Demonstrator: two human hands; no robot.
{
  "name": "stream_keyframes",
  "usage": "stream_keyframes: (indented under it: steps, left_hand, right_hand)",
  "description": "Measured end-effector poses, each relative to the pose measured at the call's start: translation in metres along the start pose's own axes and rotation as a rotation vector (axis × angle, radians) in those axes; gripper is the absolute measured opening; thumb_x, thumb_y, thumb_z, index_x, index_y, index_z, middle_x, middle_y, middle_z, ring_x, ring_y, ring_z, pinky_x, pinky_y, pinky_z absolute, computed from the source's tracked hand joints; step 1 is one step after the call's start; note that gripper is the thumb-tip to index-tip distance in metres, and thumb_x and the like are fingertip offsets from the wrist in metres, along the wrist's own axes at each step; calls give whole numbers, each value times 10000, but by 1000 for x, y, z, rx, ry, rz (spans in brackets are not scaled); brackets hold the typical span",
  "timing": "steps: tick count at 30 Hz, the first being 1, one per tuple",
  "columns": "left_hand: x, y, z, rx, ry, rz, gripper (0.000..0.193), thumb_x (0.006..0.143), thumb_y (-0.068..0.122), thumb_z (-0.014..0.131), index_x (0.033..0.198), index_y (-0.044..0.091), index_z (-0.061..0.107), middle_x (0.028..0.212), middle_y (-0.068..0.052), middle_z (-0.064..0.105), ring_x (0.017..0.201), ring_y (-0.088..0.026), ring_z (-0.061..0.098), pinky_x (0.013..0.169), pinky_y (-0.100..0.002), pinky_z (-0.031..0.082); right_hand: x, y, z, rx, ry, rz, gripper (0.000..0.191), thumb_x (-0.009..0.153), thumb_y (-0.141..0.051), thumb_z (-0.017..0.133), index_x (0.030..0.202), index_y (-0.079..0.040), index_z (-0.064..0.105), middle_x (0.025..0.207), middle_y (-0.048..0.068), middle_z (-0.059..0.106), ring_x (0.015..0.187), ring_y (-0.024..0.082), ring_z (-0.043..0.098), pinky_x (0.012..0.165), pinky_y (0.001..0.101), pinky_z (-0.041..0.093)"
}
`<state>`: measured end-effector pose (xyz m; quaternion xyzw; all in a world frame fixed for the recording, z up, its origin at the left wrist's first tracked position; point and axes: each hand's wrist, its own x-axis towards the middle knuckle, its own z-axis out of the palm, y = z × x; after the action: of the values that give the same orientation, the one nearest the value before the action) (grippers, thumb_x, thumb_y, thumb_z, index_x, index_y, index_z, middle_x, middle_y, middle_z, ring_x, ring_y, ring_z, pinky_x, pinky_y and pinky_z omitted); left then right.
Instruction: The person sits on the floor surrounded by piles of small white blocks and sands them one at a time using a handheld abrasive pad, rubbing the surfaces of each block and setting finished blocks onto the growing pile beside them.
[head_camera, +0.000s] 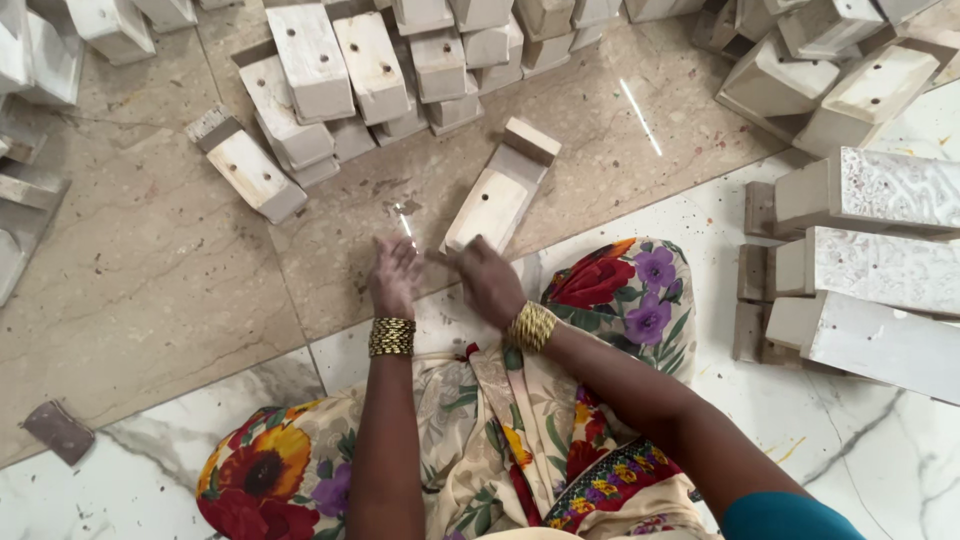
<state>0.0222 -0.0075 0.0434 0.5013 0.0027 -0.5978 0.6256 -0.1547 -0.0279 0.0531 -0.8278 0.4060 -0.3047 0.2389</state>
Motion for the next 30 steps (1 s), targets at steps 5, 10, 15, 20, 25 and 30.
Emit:
stream_keyframes:
  steps: [5, 10, 15, 20, 25, 30]
  left_hand:
    - [-6, -20, 15, 11, -306, 292, 306, 992, 258, 714, 1190, 32, 653, 1106, -74, 687, 1000, -158, 672, 903, -336, 575]
    - [8, -5, 4, 375, 106, 566, 364, 1021, 254, 652, 1190, -68, 625, 1029, -147, 701, 875, -239, 667, 797, -406, 562]
    - [28, -11, 7, 777, 105, 851, 443, 1068, 227, 645, 1301, -141, 565, 1250, -260, 656, 1155, -318, 648, 986, -392, 488]
    - [28, -42, 30, 851, 82, 733, 345, 1027, 247, 589, 1235, -17, 668, 1163, -200, 733, 1040, -285, 720, 906, -358, 558]
    - [2, -51, 32, 882, 56, 735, 306, 1034, 205, 627, 1250, -10, 645, 1121, -179, 728, 999, -276, 728, 868, -369, 584]
    - [-52, -48, 8, 1085, -112, 445, 347, 1000, 71, 474, 1199, 113, 755, 1129, -49, 797, 695, -316, 672, 607, -414, 534]
  right_hand:
    - [40, 3, -2, 101, 50, -8, 228, 970, -133, 641, 1191, -80, 658, 1114, 114, 621, 993, 231, 612, 843, 363, 578]
    - [68, 22, -12, -509, 207, 235, 652, 817, -344, 799, 1333, -29, 554, 1221, 261, 434, 1173, 392, 396, 951, 557, 396]
    - [77, 52, -21, -4, 61, 432, 667, 807, -322, 784, 1384, -121, 515, 1307, 177, 374, 1256, 337, 366, 1091, 496, 386]
    - [56, 57, -14, 127, -71, 310, 387, 829, -237, 699, 1164, -93, 568, 1228, 169, 422, 1215, 321, 417, 1021, 434, 495]
    - [56, 51, -13, 7, 50, 133, 273, 927, -198, 647, 1183, -101, 662, 1181, 168, 493, 1127, 317, 476, 1008, 467, 445]
    - [63, 37, -22, 27, 35, 231, 291, 912, -219, 652, 1178, -101, 659, 1209, 173, 489, 1159, 336, 481, 1034, 465, 448]
